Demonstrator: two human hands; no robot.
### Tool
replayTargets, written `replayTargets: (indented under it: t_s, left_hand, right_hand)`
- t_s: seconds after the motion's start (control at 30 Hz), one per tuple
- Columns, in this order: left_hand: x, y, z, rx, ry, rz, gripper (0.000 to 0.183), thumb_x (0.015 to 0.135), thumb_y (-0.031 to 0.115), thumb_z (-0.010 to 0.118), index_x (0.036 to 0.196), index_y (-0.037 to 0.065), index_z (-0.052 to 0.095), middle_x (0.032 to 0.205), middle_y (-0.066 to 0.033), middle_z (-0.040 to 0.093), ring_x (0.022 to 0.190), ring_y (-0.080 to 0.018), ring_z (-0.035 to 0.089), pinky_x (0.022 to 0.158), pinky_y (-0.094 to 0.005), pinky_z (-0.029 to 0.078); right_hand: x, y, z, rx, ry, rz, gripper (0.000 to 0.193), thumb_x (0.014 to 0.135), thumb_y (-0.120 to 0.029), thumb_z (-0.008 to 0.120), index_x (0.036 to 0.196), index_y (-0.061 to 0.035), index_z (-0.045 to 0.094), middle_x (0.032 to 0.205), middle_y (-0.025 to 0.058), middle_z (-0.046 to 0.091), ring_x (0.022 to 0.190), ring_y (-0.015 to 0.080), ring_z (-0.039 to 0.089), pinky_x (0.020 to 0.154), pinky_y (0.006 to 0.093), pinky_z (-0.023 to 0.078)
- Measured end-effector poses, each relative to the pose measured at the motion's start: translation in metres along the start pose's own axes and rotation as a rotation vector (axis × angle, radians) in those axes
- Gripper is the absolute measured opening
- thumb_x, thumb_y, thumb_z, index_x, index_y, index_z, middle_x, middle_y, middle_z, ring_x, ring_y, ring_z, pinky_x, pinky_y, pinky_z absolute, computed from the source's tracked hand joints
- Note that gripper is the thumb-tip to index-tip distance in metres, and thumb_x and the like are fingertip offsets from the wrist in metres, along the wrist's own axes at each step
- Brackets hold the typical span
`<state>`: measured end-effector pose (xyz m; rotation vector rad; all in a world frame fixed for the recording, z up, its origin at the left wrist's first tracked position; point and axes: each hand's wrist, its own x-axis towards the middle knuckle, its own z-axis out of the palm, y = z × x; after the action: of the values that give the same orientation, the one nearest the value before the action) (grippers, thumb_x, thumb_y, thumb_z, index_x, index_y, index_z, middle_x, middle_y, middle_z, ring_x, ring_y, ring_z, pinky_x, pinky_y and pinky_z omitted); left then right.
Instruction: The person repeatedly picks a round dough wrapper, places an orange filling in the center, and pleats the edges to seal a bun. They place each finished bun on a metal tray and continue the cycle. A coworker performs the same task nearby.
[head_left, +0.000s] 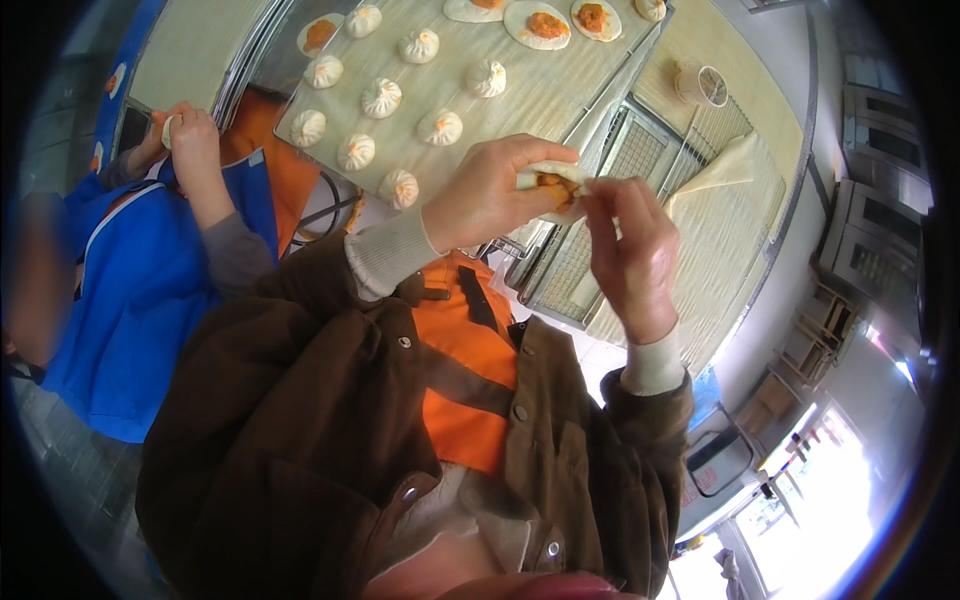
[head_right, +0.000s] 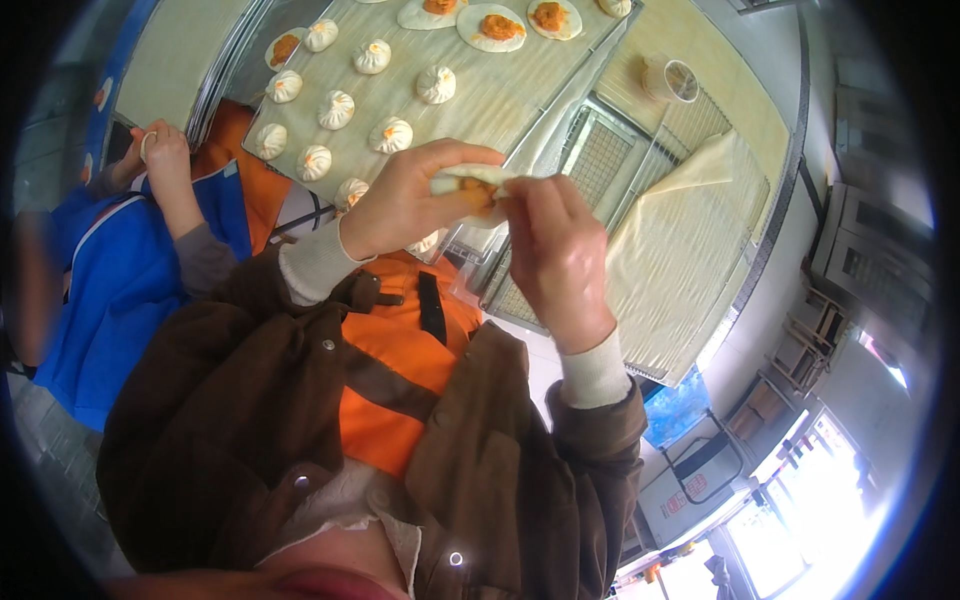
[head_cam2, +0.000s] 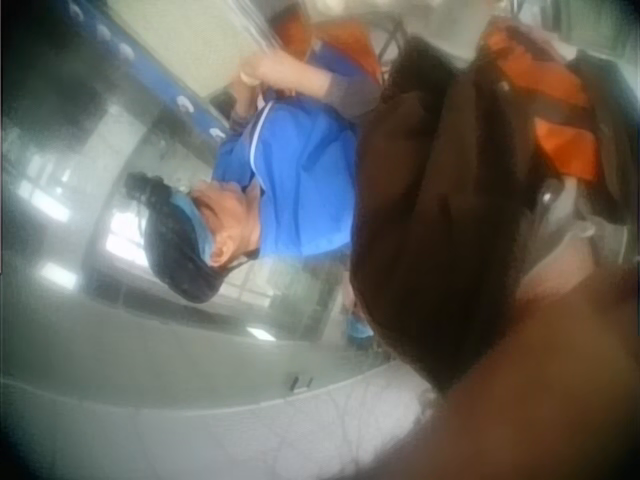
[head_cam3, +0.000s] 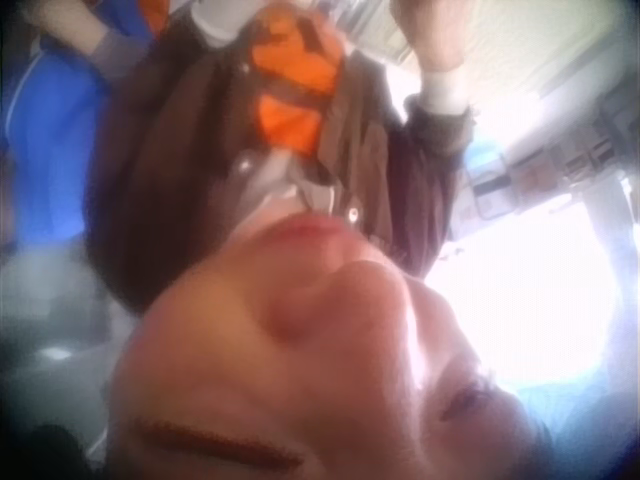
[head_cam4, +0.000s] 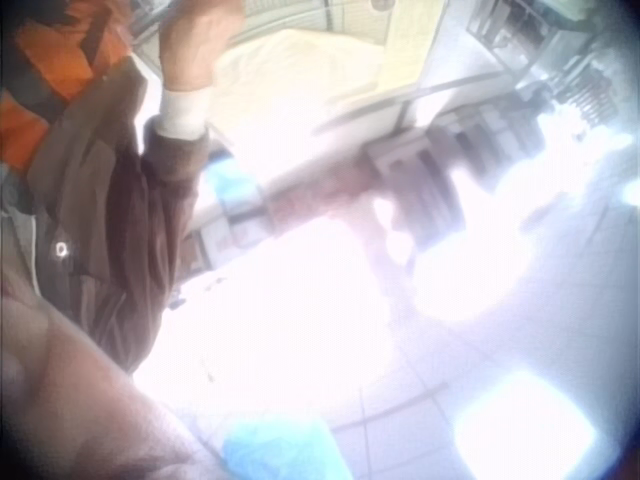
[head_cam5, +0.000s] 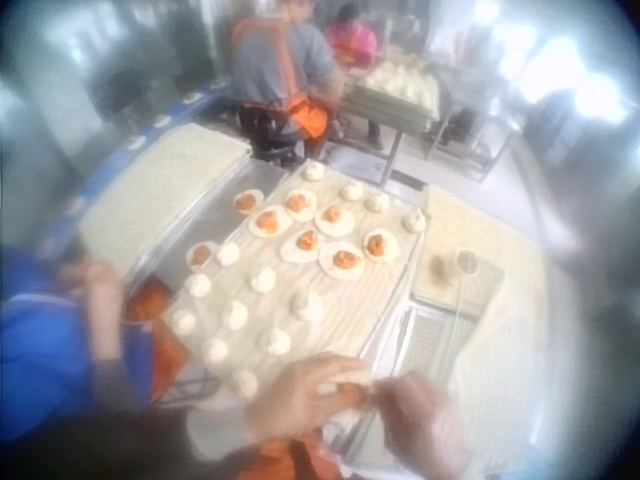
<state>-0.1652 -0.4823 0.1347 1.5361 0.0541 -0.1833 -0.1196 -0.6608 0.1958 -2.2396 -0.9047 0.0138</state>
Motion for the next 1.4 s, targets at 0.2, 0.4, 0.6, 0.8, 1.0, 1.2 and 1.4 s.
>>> replayTargets:
  t_s: [0.2, 0.4, 0.6, 0.8, 1.0, 1.2, 1.4]
  left_hand:
    - [0.007, -0.002, -0.003, 0.301, 0.049, 0.378, 0.034, 0.090, 0.004, 0.064, 0.124, 0.003, 0.064, 0.116, -0.0073, 0.064, 0.091, -0.0113, 0.064, 0.080, -0.0265, 0.054]
    - [0.003, 0.010, -0.010, -0.221, -0.053, -0.200, 0.029, 0.092, 0.006, 0.065, 0.121, 0.002, 0.065, 0.113, -0.0081, 0.063, 0.083, -0.0092, 0.065, 0.072, -0.0229, 0.053]
    - [0.005, 0.001, -0.001, 0.013, 0.092, 0.202, 0.027, 0.091, 0.001, 0.061, 0.117, 0.000, 0.067, 0.111, -0.0091, 0.063, 0.084, -0.0106, 0.065, 0.073, -0.0242, 0.054]
    - [0.006, -0.003, -0.006, 0.192, -0.020, 0.206, 0.031, 0.089, -0.002, 0.058, 0.119, 0.000, 0.066, 0.111, -0.0097, 0.065, 0.088, -0.0143, 0.066, 0.076, -0.0260, 0.054]
    - [0.015, 0.001, -0.011, 0.029, 0.008, 0.069, 0.044, 0.090, -0.001, 0.057, 0.134, 0.003, 0.056, 0.115, -0.0107, 0.068, 0.087, -0.0114, 0.066, 0.074, -0.0235, 0.053]
    - [0.009, 0.006, -0.001, 0.135, 0.095, 0.138, 0.052, 0.092, -0.001, 0.056, 0.143, 0.000, 0.046, 0.120, -0.0080, 0.069, 0.079, -0.0072, 0.063, 0.071, -0.0213, 0.052]
    - [0.025, 0.008, -0.019, -0.095, -0.068, 0.166, 0.047, 0.103, 0.023, 0.043, 0.144, 0.000, 0.043, 0.130, -0.0056, 0.064, 0.094, -0.0095, 0.061, 0.082, -0.0272, 0.050]
  right_hand:
    - [0.001, -0.003, 0.001, 0.097, -0.090, 0.138, 0.016, 0.084, 0.005, 0.065, 0.098, -0.0017, 0.062, 0.078, 0.0152, 0.060, 0.067, 0.0328, 0.063, 0.058, 0.0379, 0.050]
    - [0.002, -0.006, 0.004, 0.047, 0.010, 0.023, 0.018, 0.085, 0.006, 0.064, 0.102, -0.0003, 0.061, 0.080, 0.0160, 0.062, 0.064, 0.0316, 0.063, 0.058, 0.0376, 0.049]
    - [0.004, -0.007, 0.004, 0.074, -0.013, 0.048, 0.017, 0.084, 0.006, 0.064, 0.099, -0.0011, 0.060, 0.079, 0.0150, 0.062, 0.063, 0.0311, 0.063, 0.056, 0.0378, 0.050]
    - [0.004, -0.007, 0.006, 0.156, -0.022, 0.011, 0.017, 0.086, 0.004, 0.064, 0.102, -0.0024, 0.060, 0.077, 0.0144, 0.060, 0.065, 0.0320, 0.064, 0.056, 0.0375, 0.051]
    - [0.009, -0.001, 0.008, -0.039, -0.003, -0.029, 0.017, 0.086, 0.004, 0.065, 0.101, -0.0017, 0.060, 0.080, 0.0148, 0.063, 0.066, 0.0322, 0.065, 0.057, 0.0377, 0.051]
    - [0.012, -0.001, 0.013, 0.090, -0.016, 0.091, 0.011, 0.087, 0.005, 0.064, 0.096, -0.0003, 0.061, 0.079, 0.0135, 0.064, 0.066, 0.0269, 0.067, 0.059, 0.0340, 0.052]
    - [0.012, -0.002, 0.008, 0.076, 0.031, 0.104, 0.009, 0.088, 0.004, 0.065, 0.097, 0.0019, 0.063, 0.078, 0.0136, 0.065, 0.066, 0.0224, 0.068, 0.058, 0.0308, 0.052]
